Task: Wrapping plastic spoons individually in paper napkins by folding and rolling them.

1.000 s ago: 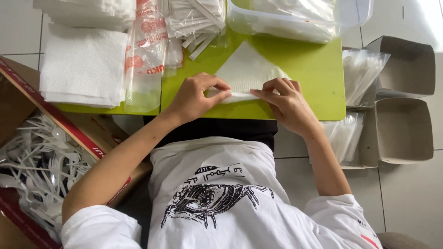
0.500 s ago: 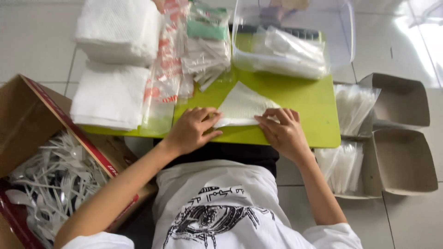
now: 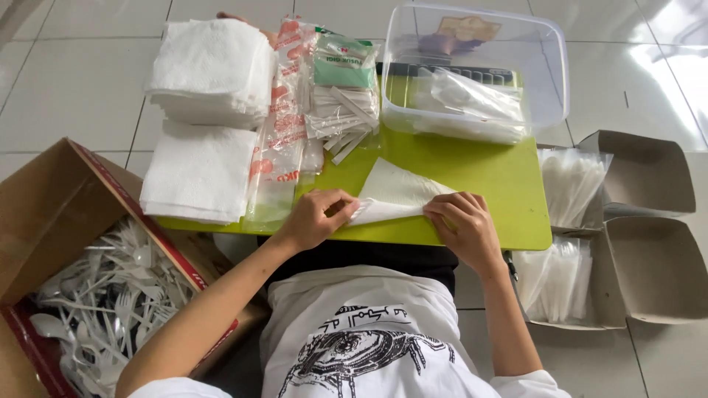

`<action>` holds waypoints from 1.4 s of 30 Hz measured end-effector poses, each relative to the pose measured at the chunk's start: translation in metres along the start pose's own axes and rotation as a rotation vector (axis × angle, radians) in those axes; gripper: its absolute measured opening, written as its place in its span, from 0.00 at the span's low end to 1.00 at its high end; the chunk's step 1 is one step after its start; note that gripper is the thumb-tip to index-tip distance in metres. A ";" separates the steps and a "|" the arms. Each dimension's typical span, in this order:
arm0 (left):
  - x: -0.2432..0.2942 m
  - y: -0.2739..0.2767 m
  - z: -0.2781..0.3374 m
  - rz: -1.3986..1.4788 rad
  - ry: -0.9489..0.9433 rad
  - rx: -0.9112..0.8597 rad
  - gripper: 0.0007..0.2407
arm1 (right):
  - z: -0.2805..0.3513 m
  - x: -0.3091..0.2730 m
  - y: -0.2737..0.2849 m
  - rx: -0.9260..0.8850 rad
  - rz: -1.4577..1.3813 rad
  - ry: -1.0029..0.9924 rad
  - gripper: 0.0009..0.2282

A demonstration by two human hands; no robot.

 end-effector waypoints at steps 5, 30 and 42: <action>0.005 0.000 0.002 -0.012 -0.013 0.015 0.07 | -0.002 -0.003 0.001 0.004 -0.046 0.004 0.05; -0.015 -0.004 0.000 0.037 0.140 -0.010 0.12 | -0.001 -0.002 0.001 -0.009 -0.021 -0.140 0.09; -0.006 -0.004 -0.008 -0.119 0.106 -0.034 0.34 | 0.002 0.003 0.001 0.018 -0.051 -0.139 0.05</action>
Point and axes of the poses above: each hand's wrist, its own z-axis away from the middle knuckle, its own y-axis out of the back of the hand, x = y × z, the point moved 4 cm from there along -z, towards the middle knuckle, and after that the axes turned 15 degrees about z, right-handed, at the moved point
